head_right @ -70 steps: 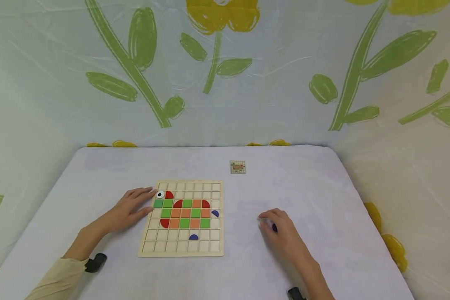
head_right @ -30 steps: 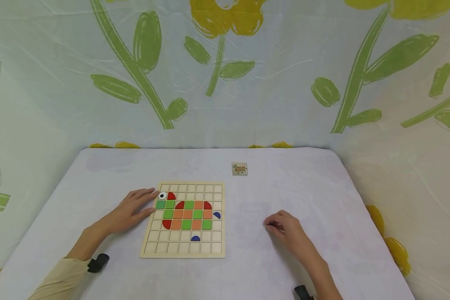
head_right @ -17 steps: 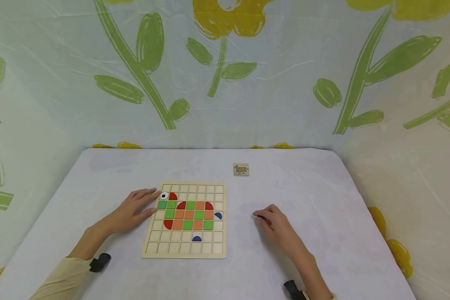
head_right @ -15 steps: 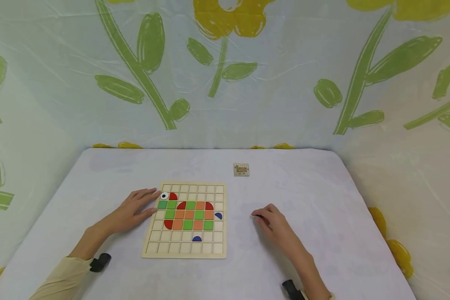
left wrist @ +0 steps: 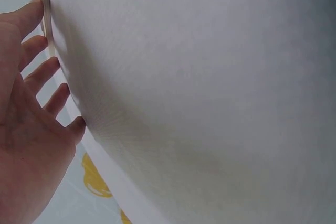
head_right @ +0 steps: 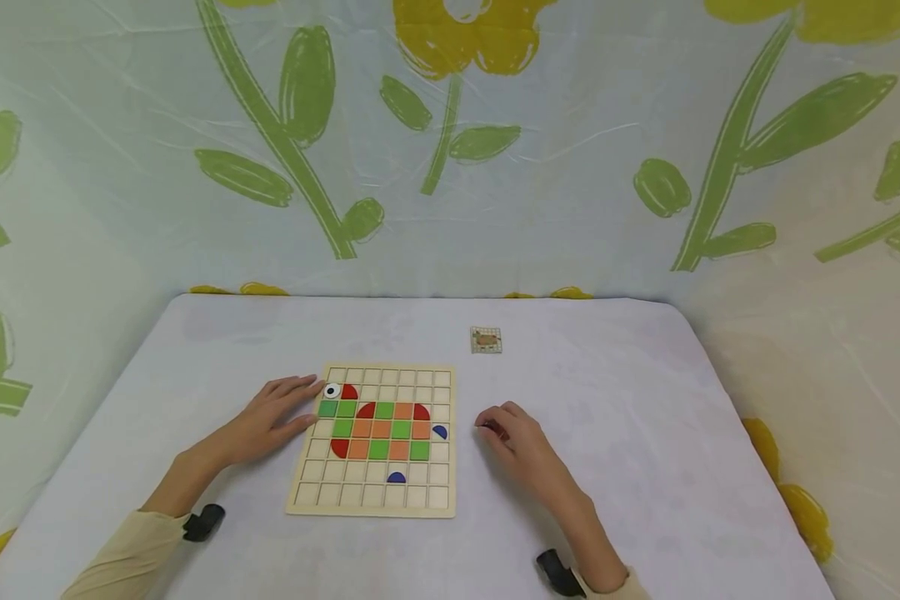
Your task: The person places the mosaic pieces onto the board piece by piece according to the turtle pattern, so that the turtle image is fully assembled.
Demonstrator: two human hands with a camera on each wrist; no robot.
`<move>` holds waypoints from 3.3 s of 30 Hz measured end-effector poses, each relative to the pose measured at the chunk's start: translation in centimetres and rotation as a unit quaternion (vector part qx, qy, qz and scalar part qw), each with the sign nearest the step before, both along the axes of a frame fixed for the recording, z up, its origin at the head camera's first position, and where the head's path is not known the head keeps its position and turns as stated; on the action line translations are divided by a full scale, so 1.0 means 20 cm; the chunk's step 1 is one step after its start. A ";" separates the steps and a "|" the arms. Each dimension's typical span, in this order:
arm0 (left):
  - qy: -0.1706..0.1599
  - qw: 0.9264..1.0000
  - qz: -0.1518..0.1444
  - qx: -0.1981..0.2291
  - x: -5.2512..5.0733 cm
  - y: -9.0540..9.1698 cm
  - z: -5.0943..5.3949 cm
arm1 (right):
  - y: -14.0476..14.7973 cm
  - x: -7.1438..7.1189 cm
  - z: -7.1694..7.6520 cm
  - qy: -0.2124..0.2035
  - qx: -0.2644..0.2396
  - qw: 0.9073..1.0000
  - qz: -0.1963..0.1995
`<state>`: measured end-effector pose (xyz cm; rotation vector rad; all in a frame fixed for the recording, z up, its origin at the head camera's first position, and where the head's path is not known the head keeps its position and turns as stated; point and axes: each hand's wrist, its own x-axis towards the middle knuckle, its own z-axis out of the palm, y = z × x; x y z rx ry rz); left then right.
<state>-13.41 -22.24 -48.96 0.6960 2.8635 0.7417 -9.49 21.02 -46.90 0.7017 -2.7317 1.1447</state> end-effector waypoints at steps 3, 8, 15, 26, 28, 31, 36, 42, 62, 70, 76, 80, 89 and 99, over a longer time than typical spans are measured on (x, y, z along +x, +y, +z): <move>0.001 1.000 -0.001 -0.002 0.00 0.00 0.00 | -0.04 -0.01 0.00 -0.007 -0.003 1.000 0.006; 0.002 1.000 -0.003 -0.002 0.00 0.00 0.00 | -0.11 -0.02 0.01 -0.021 -0.009 1.000 0.019; 0.002 1.000 -0.001 0.003 0.01 0.01 0.02 | -0.20 -0.03 0.01 -0.029 -0.029 0.998 0.055; 0.000 1.000 -0.002 -0.003 0.00 0.00 -0.01 | -0.34 -0.03 0.01 -0.030 -0.057 0.994 0.083; 0.000 1.000 -0.002 -0.004 0.00 0.00 -0.01 | -0.36 -0.03 0.00 -0.036 -0.060 0.994 0.088; 0.004 1.000 -0.002 -0.002 0.00 0.00 0.00 | -0.40 -0.03 0.00 -0.049 -0.069 0.991 0.099; 0.010 1.000 -0.001 0.001 0.01 0.01 0.01 | -0.45 -0.02 -0.01 -0.061 -0.079 0.988 0.119; -0.007 1.000 0.004 -0.003 0.00 0.01 0.01 | -0.51 -0.02 0.00 -0.065 -0.071 0.987 0.127; -0.007 1.000 -0.001 -0.001 -0.01 0.01 0.02 | -0.70 0.00 -0.02 -0.068 -0.048 0.983 0.164; -0.001 1.000 -0.003 0.002 -0.01 0.02 0.03 | -0.74 0.03 -0.02 -0.082 -0.012 0.981 0.176; 0.002 1.000 -0.003 0.002 0.00 0.02 0.03 | -0.76 0.05 -0.02 -0.080 0.004 0.982 0.172; 0.004 1.000 -0.002 0.005 0.00 0.01 0.03 | -0.77 0.05 -0.02 -0.080 0.000 0.983 0.164; -0.006 1.000 0.001 -0.001 0.00 0.01 0.03 | -0.75 0.05 -0.01 -0.078 0.006 0.984 0.160; -0.010 1.000 0.003 -0.004 0.01 0.02 0.03 | -0.68 0.06 -0.01 -0.068 -0.009 0.986 0.153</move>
